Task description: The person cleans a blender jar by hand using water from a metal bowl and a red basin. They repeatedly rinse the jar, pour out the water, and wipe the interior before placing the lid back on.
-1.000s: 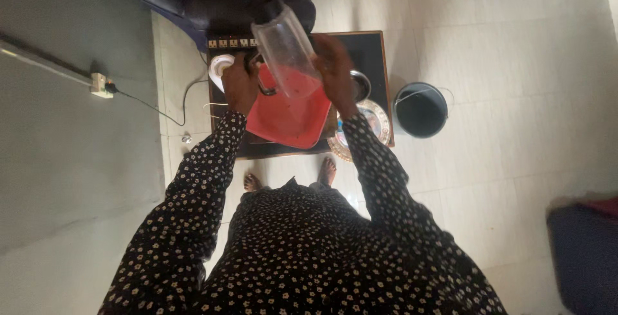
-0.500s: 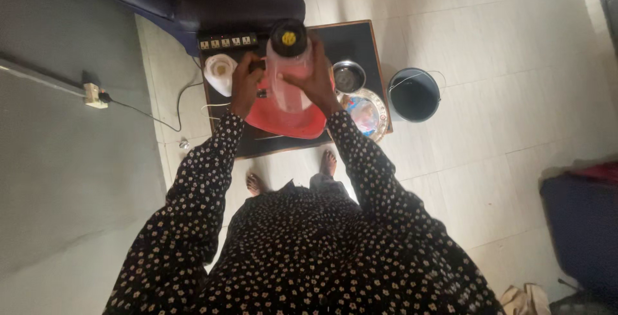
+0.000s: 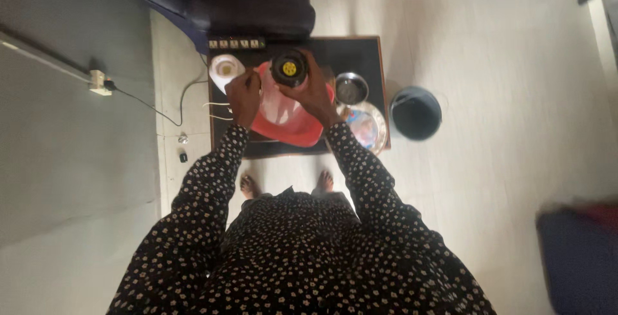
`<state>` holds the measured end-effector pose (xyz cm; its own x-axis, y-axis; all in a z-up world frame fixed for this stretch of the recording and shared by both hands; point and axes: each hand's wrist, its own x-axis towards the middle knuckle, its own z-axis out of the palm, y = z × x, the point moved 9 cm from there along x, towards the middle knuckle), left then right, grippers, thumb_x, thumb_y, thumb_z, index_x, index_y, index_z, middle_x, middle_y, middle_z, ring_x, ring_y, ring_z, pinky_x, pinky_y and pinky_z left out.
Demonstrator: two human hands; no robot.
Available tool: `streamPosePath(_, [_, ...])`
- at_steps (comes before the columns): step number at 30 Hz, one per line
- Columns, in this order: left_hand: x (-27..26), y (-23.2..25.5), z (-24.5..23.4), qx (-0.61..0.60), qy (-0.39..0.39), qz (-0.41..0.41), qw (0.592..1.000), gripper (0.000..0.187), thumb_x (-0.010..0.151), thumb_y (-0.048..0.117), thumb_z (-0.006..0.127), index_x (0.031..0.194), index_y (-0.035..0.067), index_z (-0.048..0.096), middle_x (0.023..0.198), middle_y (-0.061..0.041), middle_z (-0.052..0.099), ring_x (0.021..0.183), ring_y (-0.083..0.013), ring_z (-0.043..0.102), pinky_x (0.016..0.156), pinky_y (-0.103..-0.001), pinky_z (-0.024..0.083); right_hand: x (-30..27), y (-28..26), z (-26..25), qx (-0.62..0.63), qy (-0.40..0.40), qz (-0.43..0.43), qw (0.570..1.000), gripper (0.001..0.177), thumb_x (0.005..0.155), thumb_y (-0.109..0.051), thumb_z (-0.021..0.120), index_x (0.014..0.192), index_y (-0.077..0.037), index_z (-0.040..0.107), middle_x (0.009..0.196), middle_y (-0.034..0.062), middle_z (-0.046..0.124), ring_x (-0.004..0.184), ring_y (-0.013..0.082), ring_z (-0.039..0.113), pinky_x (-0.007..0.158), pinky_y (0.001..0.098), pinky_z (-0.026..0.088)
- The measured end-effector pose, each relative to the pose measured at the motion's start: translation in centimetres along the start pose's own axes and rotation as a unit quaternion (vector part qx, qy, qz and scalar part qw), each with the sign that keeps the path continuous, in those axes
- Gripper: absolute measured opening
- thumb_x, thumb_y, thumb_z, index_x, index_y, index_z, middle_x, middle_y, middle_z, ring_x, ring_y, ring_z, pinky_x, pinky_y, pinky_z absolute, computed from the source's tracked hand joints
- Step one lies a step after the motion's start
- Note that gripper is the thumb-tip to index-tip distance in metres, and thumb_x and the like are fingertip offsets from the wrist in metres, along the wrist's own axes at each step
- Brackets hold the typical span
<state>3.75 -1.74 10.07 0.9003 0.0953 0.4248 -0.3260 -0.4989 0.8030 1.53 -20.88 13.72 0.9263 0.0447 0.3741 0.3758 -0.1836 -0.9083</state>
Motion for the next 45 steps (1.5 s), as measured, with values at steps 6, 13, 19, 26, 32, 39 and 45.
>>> streamPosePath(6, [-2.1,1.0,1.3,0.013,0.101,-0.015,0.995,0.029,0.102,0.02,0.06,0.088,-0.003,0.071,0.066,-0.017,0.066,0.057,-0.0307,0.066,0.057,-0.041,0.05,-1.0,2.3,-1.1,0.064,0.115,0.028,0.991,0.081,0.083,-0.017,0.089,0.148,-0.003,0.042,0.137,0.0147,0.061,0.129,0.0225,0.062,0.114,0.0371,0.052])
streamPosePath(13, [-3.4,-5.5,4.5,0.05,0.109,-0.149,0.982,0.032,0.102,0.022,0.056,0.096,-0.003,0.074,0.066,-0.015,0.066,0.058,-0.0284,0.066,0.057,-0.04,0.049,-2.8,1.4,-1.6,-0.137,0.086,-0.091,0.983,0.095,0.092,-0.029,0.083,0.161,0.002,0.026,0.161,0.0244,0.035,0.15,0.0361,0.04,0.125,0.0467,0.035])
streamPosePath(19, [-2.1,-5.2,3.9,0.029,0.07,-0.181,0.981,0.049,0.106,0.031,0.058,0.074,-0.006,0.069,0.058,-0.021,0.059,0.056,-0.0342,0.059,0.059,-0.046,0.046,-0.9,5.3,-2.3,-0.066,-0.007,-0.041,0.997,0.106,0.076,-0.038,0.093,0.153,0.001,0.033,0.147,0.0228,0.051,0.138,0.0353,0.052,0.116,0.0456,0.043])
streamPosePath(26, [2.4,0.4,3.0,0.079,-0.041,-0.002,0.996,0.041,0.097,0.028,0.058,0.07,0.001,0.071,0.058,-0.018,0.062,0.05,-0.0325,0.061,0.057,-0.044,0.048,2.9,6.5,-2.7,0.151,-0.16,0.051,0.974,0.078,0.082,-0.023,0.093,0.146,0.0,0.055,0.14,0.0159,0.064,0.134,0.0264,0.06,0.121,0.0385,0.045])
streamPosePath(32, [2.8,0.4,4.1,0.099,0.001,-0.046,0.994,0.042,0.101,0.031,0.055,0.071,0.007,0.072,0.061,-0.013,0.067,0.05,-0.0328,0.064,0.054,-0.046,0.048,4.1,5.4,-3.0,0.169,-0.002,0.071,0.983,0.076,0.079,-0.025,0.09,0.14,-0.005,0.049,0.128,0.0086,0.062,0.12,0.0204,0.061,0.099,0.0355,0.055])
streamPosePath(39, [1.2,0.1,4.2,0.045,0.016,-0.029,0.998,0.044,0.104,0.034,0.054,0.078,0.006,0.075,0.071,-0.015,0.07,0.066,-0.0364,0.068,0.065,-0.049,0.049,0.7,3.0,-1.4,-0.072,0.253,0.039,0.964,0.074,0.088,-0.027,0.088,0.143,-0.001,0.046,0.135,0.0151,0.06,0.127,0.0275,0.061,0.108,0.0406,0.05])
streamPosePath(45, [0.2,-6.9,5.4,-0.062,-0.118,-0.169,0.977,0.04,0.104,0.038,0.052,0.1,0.007,0.076,0.085,-0.014,0.074,0.08,-0.0322,0.071,0.077,-0.046,0.051,-2.3,4.3,0.9,-0.145,0.165,0.012,0.975,0.107,0.083,-0.027,0.091,0.159,-0.002,0.021,0.156,0.019,0.038,0.146,0.0325,0.041,0.119,0.0437,0.039])
